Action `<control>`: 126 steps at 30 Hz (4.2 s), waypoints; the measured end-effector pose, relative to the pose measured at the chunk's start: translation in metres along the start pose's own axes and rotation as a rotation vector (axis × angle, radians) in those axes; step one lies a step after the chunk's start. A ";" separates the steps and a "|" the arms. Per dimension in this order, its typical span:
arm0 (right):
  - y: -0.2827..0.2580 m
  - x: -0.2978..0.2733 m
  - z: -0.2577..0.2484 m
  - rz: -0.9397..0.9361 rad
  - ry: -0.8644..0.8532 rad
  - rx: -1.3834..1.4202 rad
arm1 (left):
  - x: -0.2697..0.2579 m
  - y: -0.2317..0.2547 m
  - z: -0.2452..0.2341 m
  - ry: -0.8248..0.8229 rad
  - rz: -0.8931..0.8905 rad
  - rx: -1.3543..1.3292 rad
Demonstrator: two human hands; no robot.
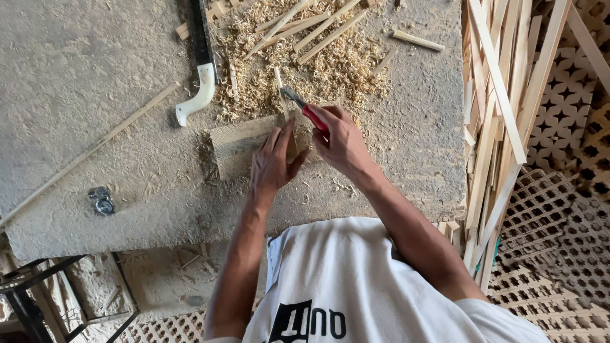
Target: The person uses a chisel to carve a small wooden stick held in the left hand. The person repeatedly shaves thin layers from the stick, rotating it to work on different sides. Wood shavings accumulate on the workbench.
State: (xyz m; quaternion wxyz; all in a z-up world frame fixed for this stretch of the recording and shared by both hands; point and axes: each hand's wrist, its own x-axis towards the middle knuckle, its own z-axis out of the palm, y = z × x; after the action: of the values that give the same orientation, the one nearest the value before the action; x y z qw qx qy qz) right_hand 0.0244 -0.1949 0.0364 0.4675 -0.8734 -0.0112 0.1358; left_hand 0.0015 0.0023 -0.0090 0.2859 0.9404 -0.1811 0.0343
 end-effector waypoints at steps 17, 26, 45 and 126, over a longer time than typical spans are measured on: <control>-0.001 0.000 -0.004 -0.041 -0.024 0.043 | 0.014 -0.010 0.038 0.323 0.076 -0.147; -0.014 0.005 0.002 -0.006 -0.053 0.021 | 0.010 -0.040 0.067 0.385 -0.024 -0.156; -0.033 -0.004 -0.002 -0.057 -0.039 -0.046 | 0.011 -0.033 0.075 0.327 -0.007 -0.217; -0.013 0.008 0.031 -0.292 0.167 -0.282 | 0.026 -0.026 0.067 0.515 0.126 -0.043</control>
State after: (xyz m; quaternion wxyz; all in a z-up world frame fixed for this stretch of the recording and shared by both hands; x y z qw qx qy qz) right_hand 0.0258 -0.1613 0.0286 0.3548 -0.9274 -0.1179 -0.0093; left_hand 0.0324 -0.0227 -0.0745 0.3396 0.8812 -0.1613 0.2866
